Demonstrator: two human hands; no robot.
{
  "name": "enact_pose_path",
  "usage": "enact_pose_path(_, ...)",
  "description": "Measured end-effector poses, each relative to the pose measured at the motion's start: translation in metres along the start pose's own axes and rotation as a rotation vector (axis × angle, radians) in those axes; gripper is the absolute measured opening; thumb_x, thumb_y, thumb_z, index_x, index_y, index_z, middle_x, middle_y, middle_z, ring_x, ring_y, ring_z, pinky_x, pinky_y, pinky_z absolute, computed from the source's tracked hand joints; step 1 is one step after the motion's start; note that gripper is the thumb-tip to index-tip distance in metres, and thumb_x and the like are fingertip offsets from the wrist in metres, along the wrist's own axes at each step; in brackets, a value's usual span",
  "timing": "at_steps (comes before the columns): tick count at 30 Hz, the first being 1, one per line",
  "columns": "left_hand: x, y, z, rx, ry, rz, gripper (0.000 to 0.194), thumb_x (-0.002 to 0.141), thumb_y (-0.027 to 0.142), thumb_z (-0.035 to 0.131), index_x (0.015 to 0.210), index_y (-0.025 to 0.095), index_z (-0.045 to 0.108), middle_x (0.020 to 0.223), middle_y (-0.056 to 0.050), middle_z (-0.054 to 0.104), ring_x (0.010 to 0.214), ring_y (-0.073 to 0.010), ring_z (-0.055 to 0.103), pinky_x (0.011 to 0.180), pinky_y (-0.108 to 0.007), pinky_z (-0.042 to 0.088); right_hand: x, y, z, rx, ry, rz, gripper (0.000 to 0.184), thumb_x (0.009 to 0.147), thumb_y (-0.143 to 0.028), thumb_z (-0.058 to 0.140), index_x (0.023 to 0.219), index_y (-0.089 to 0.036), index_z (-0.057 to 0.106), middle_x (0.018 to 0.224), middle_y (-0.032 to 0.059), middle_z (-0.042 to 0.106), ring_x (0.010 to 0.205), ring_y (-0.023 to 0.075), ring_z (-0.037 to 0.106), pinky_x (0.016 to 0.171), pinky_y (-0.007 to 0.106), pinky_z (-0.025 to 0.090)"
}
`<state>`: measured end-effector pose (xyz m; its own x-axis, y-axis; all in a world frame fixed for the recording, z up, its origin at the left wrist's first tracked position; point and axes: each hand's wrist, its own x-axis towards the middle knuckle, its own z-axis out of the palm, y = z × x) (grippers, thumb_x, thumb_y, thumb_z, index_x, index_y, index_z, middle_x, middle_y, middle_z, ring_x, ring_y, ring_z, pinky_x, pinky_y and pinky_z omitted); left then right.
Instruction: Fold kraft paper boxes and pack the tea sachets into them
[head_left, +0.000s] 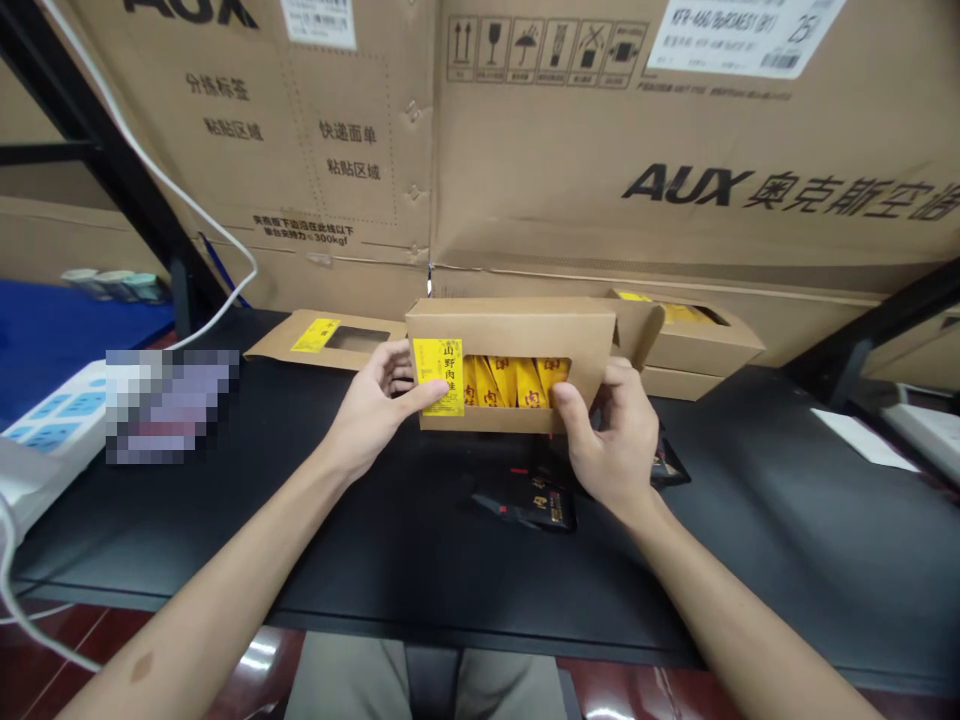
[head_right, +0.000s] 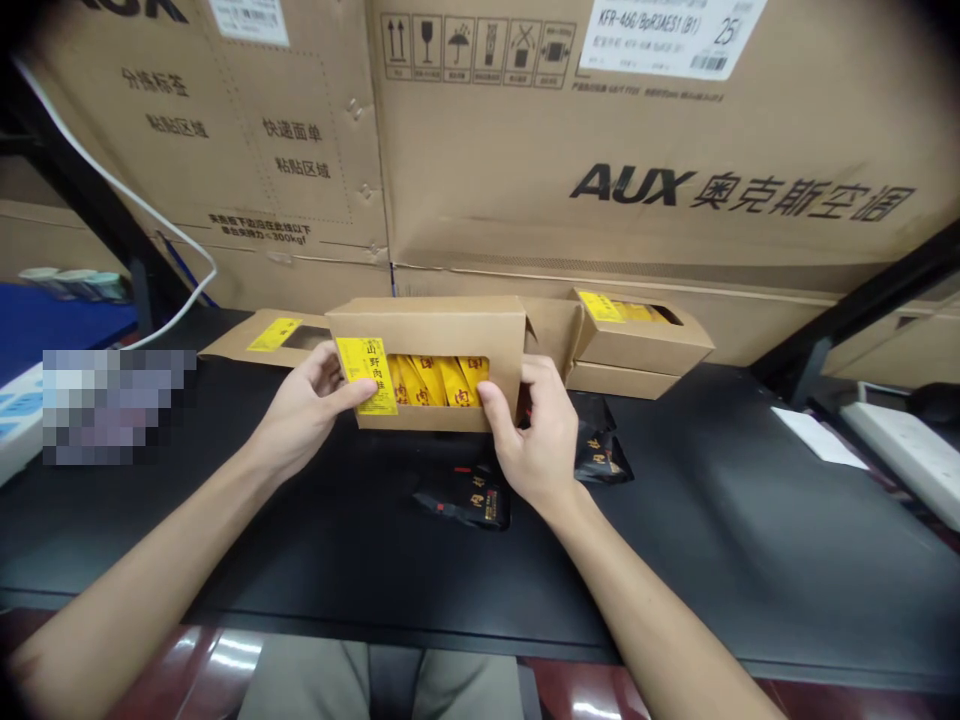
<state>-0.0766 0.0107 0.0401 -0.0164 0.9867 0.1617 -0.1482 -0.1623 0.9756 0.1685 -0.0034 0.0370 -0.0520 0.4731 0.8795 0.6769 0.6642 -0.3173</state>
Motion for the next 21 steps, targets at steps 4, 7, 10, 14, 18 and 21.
enact_pose_path(4,0.0,0.003,-0.005,-0.038,-0.068,-0.065,0.066,0.054,0.026,0.095,0.11,0.023,0.059,0.109,-0.005,0.073,0.113,-0.027,0.066,0.106,-0.048,0.049,0.0,-0.002,-0.001,-0.031,-0.008,-0.02,0.009,0.097,-0.029,0.062,0.1,-0.023,0.056,0.096,0.0037,0.069,0.085,0.0179,0.067,0.072,0.032,0.053)
enact_pose_path(7,-0.002,0.006,-0.007,-0.083,-0.109,-0.118,0.072,0.049,0.02,0.096,0.111,0.023,0.058,0.107,-0.004,0.074,0.108,-0.0278,0.07,0.104,-0.049,0.051,-0.001,-0.002,-0.001,-0.049,0.005,-0.033,0.009,0.097,-0.029,0.063,0.101,-0.023,0.057,0.096,0.0033,0.07,0.081,0.0171,0.067,0.069,0.03,0.052)
enact_pose_path(10,-0.002,0.007,-0.008,-0.149,-0.143,-0.149,0.078,0.046,0.014,0.097,0.114,0.021,0.06,0.112,-0.006,0.077,0.111,-0.0307,0.072,0.104,-0.05,0.053,-0.002,-0.001,-0.002,-0.069,0.019,-0.043,0.01,0.097,-0.029,0.063,0.103,-0.023,0.058,0.095,0.0032,0.071,0.075,0.0159,0.066,0.064,0.028,0.05)
enact_pose_path(14,-0.002,0.01,-0.008,-0.168,-0.192,-0.161,0.071,0.049,0.014,0.096,0.113,0.018,0.067,0.117,-0.011,0.079,0.115,-0.0357,0.073,0.101,-0.05,0.057,-0.002,0.0,-0.002,-0.109,0.028,-0.052,0.013,0.097,-0.032,0.063,0.104,-0.023,0.057,0.098,0.006,0.072,0.08,0.0182,0.069,0.065,0.029,0.052)
enact_pose_path(18,-0.002,0.01,-0.01,-0.075,-0.195,-0.15,0.061,0.053,0.019,0.096,0.11,0.018,0.073,0.115,-0.011,0.081,0.111,-0.0346,0.075,0.099,-0.049,0.059,-0.002,0.003,-0.003,-0.14,0.025,-0.045,0.014,0.097,-0.035,0.061,0.103,-0.022,0.056,0.096,0.0071,0.071,0.08,0.0197,0.069,0.065,0.032,0.052)
enact_pose_path(21,0.0,0.007,-0.013,-0.032,-0.128,-0.122,0.058,0.054,0.026,0.098,0.107,0.018,0.075,0.114,-0.01,0.081,0.11,-0.0333,0.075,0.1,-0.048,0.059,-0.001,0.004,-0.004,-0.158,0.032,-0.034,0.015,0.097,-0.035,0.061,0.101,-0.022,0.056,0.096,0.0072,0.07,0.08,0.02,0.068,0.065,0.033,0.052)
